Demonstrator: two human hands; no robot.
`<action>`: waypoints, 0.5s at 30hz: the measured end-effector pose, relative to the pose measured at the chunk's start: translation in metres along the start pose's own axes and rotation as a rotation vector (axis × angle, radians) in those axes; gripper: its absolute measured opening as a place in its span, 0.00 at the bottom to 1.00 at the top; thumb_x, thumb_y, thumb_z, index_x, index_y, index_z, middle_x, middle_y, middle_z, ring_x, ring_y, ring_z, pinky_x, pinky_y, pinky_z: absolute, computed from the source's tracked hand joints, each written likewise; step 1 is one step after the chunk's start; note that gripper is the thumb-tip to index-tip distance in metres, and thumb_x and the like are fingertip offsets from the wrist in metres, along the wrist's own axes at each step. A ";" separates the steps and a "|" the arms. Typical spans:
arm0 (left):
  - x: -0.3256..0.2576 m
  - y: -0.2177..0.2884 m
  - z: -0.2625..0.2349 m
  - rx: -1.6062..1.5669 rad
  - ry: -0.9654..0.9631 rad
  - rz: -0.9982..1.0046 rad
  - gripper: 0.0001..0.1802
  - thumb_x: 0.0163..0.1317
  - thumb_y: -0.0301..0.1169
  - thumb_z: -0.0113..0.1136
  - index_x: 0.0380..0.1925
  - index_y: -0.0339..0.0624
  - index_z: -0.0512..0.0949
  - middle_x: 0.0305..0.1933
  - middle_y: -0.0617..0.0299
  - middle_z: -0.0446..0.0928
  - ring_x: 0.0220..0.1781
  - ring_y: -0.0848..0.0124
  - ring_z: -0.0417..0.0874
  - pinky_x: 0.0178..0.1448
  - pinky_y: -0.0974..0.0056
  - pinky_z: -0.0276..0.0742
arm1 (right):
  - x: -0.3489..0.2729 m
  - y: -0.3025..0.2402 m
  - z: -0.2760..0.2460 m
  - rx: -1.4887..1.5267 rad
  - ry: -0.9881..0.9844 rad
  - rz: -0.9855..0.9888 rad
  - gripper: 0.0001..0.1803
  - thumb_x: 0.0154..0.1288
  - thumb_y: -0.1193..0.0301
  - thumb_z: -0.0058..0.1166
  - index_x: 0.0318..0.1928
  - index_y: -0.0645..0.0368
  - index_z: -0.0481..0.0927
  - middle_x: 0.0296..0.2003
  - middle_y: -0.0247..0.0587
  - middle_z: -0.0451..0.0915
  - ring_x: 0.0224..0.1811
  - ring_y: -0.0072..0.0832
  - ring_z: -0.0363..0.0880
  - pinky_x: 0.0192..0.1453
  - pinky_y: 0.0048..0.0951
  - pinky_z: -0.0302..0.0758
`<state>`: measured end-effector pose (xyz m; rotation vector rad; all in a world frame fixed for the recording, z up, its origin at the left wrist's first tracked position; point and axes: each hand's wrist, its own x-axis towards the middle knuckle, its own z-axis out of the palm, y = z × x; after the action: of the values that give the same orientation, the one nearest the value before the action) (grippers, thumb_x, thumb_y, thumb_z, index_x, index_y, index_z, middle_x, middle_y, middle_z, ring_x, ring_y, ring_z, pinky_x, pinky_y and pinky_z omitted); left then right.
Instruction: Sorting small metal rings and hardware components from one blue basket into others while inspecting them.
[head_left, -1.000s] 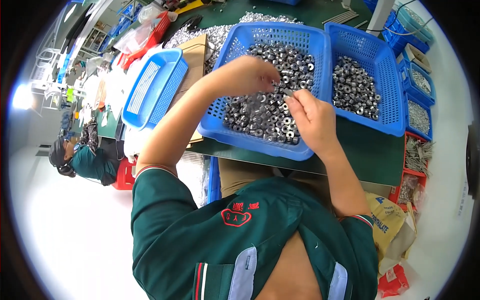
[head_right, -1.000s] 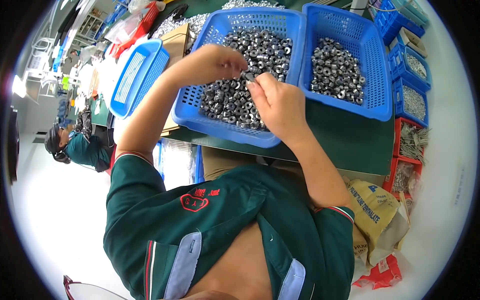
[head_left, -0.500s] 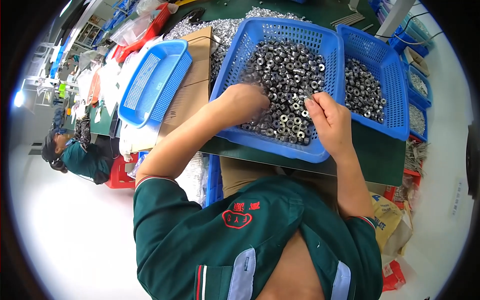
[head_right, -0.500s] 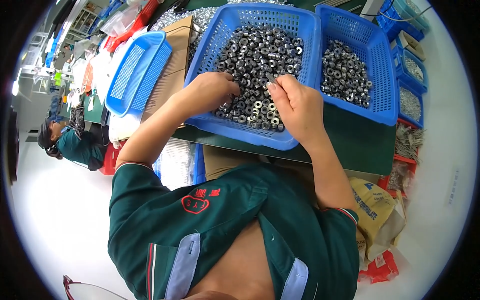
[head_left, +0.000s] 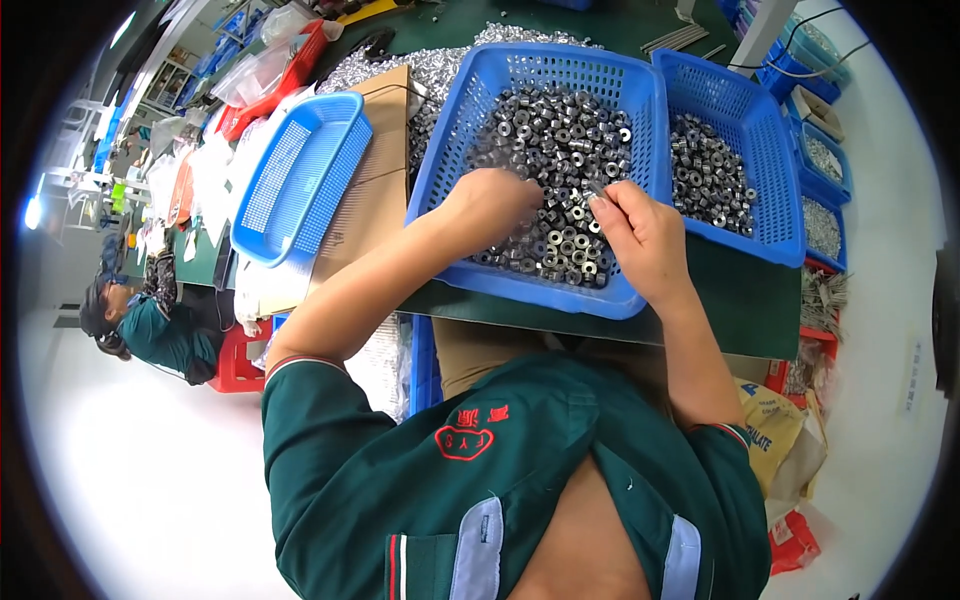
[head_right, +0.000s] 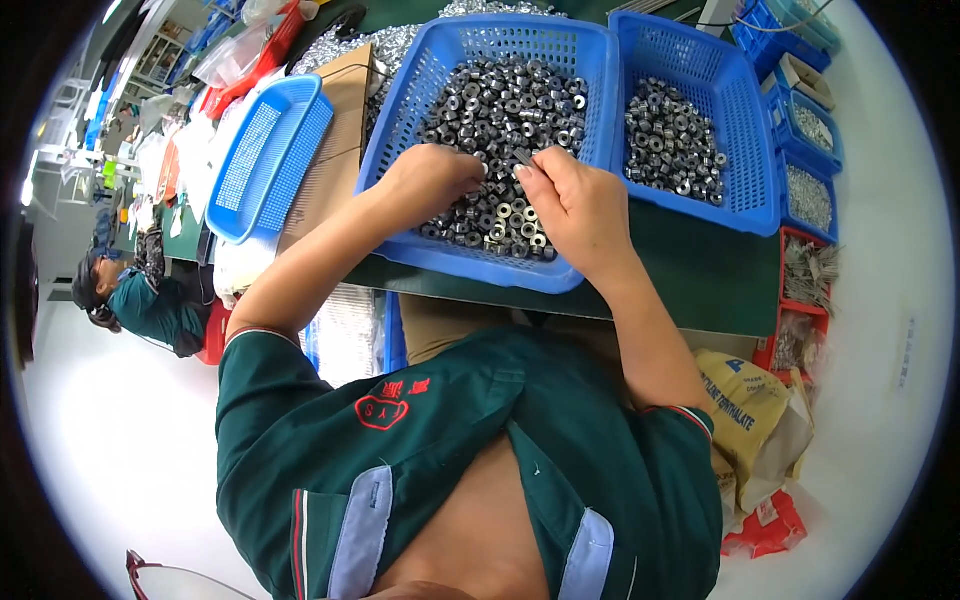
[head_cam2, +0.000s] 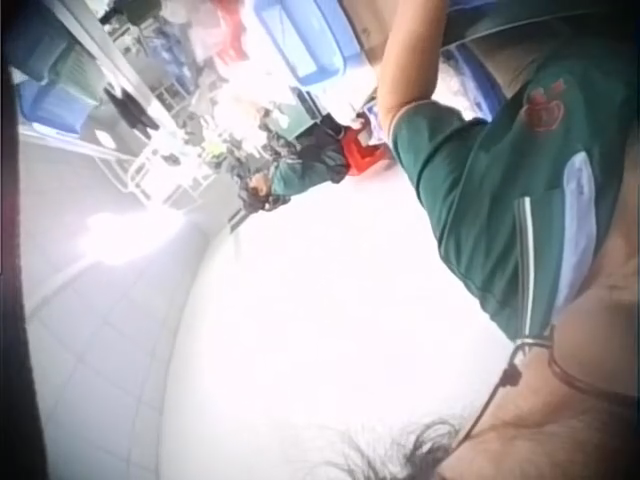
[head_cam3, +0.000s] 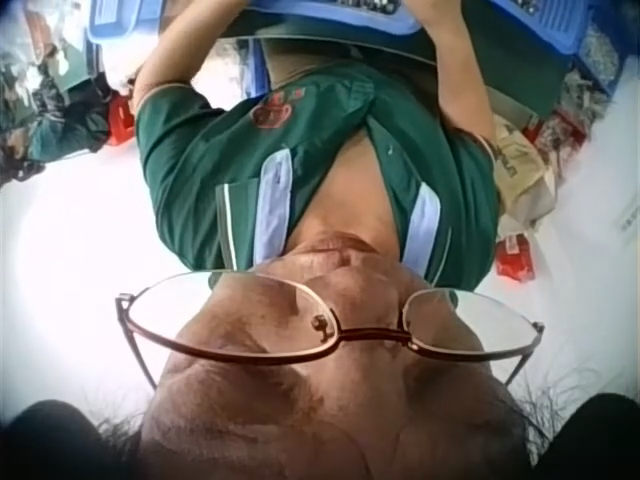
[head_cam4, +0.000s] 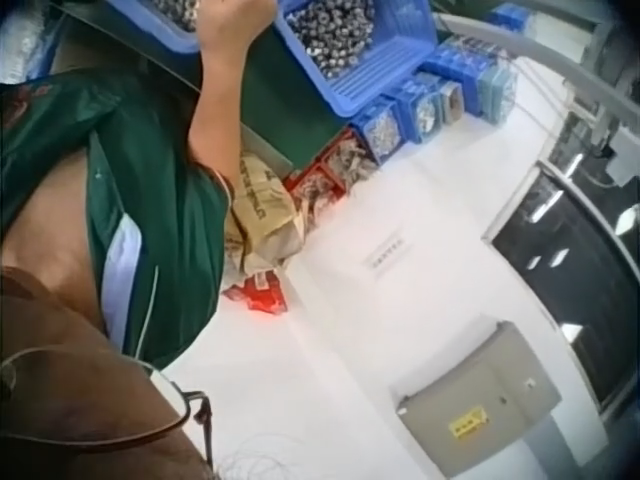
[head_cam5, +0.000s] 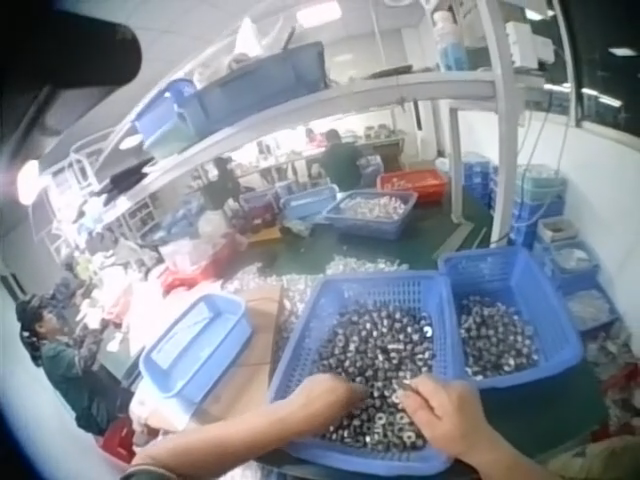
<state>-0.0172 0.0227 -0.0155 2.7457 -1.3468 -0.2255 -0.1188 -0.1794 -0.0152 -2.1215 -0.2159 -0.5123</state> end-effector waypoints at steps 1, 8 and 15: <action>0.006 -0.003 0.006 -0.142 0.031 -0.005 0.07 0.56 0.33 0.61 0.34 0.45 0.81 0.27 0.53 0.80 0.32 0.52 0.82 0.38 0.52 0.76 | 0.000 0.000 0.000 0.010 0.012 -0.008 0.10 0.65 0.67 0.56 0.31 0.60 0.75 0.19 0.46 0.75 0.19 0.41 0.74 0.23 0.35 0.67; 0.042 0.006 -0.020 -1.258 -0.177 -0.282 0.10 0.60 0.30 0.61 0.40 0.38 0.77 0.30 0.62 0.80 0.30 0.73 0.84 0.32 0.70 0.80 | 0.001 -0.001 -0.001 0.074 0.033 0.071 0.10 0.67 0.67 0.54 0.32 0.60 0.75 0.19 0.46 0.75 0.19 0.40 0.75 0.24 0.34 0.68; 0.042 0.006 -0.018 -2.039 -0.245 -0.139 0.03 0.64 0.26 0.58 0.35 0.43 0.74 0.37 0.58 0.81 0.39 0.67 0.85 0.41 0.63 0.82 | -0.001 0.000 0.002 0.083 0.040 0.057 0.09 0.69 0.67 0.51 0.37 0.61 0.76 0.22 0.47 0.77 0.21 0.41 0.77 0.26 0.36 0.70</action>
<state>0.0061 -0.0141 -0.0015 0.9852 -0.2557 -1.1094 -0.1196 -0.1778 -0.0165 -2.0291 -0.1512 -0.5041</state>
